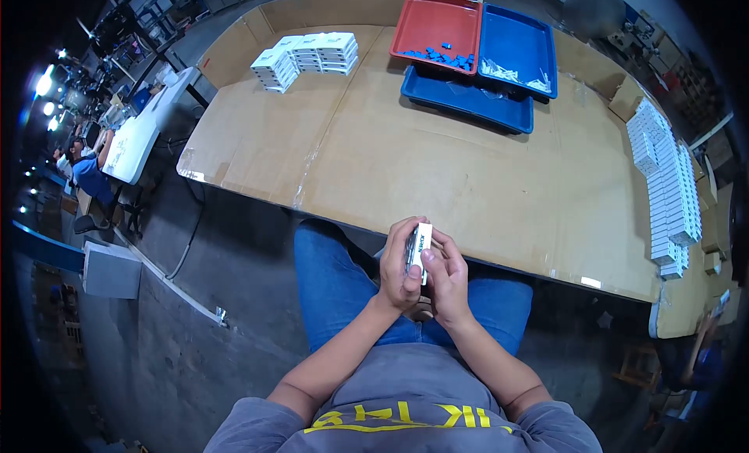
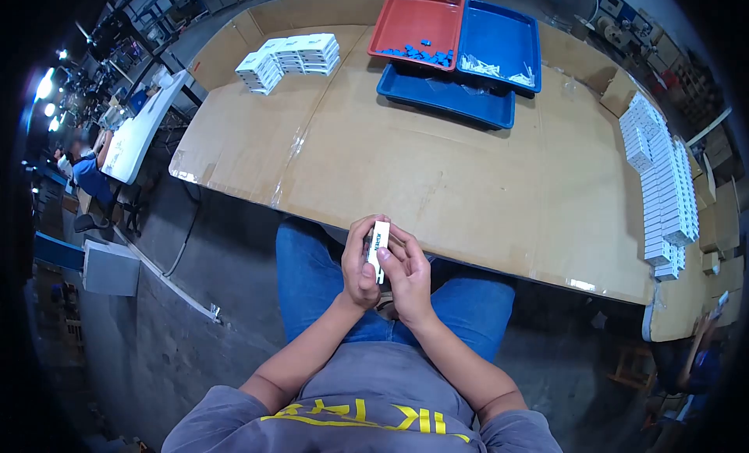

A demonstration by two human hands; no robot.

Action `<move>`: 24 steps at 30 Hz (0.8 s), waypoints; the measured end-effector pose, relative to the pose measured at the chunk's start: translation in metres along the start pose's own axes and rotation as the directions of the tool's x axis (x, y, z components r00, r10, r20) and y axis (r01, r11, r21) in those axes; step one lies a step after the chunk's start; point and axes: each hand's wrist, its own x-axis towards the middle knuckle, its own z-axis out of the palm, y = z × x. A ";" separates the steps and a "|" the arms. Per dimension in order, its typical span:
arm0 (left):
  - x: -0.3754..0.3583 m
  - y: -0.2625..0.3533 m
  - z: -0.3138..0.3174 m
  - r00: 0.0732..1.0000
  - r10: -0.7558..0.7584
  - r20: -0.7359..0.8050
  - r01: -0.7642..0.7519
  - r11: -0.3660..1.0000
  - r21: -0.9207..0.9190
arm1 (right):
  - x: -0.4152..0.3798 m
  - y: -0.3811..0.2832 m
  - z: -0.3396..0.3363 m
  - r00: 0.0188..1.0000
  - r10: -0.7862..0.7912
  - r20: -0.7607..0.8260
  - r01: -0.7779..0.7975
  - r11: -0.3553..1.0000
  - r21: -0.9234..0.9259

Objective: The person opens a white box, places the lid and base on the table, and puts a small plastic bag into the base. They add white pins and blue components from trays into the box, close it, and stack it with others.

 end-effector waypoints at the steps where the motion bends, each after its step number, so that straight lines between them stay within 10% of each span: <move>1: -0.001 0.000 0.000 1.000 -0.021 0.001 0.021 1.000 -0.015 | 0.000 0.001 -0.001 1.000 0.000 0.002 0.000 1.000 -0.010; 24: 0.003 -0.004 0.003 0.972 -0.227 0.061 0.235 0.954 -0.188 | 0.016 -0.008 -0.025 0.992 0.120 0.042 -0.118 0.992 -0.050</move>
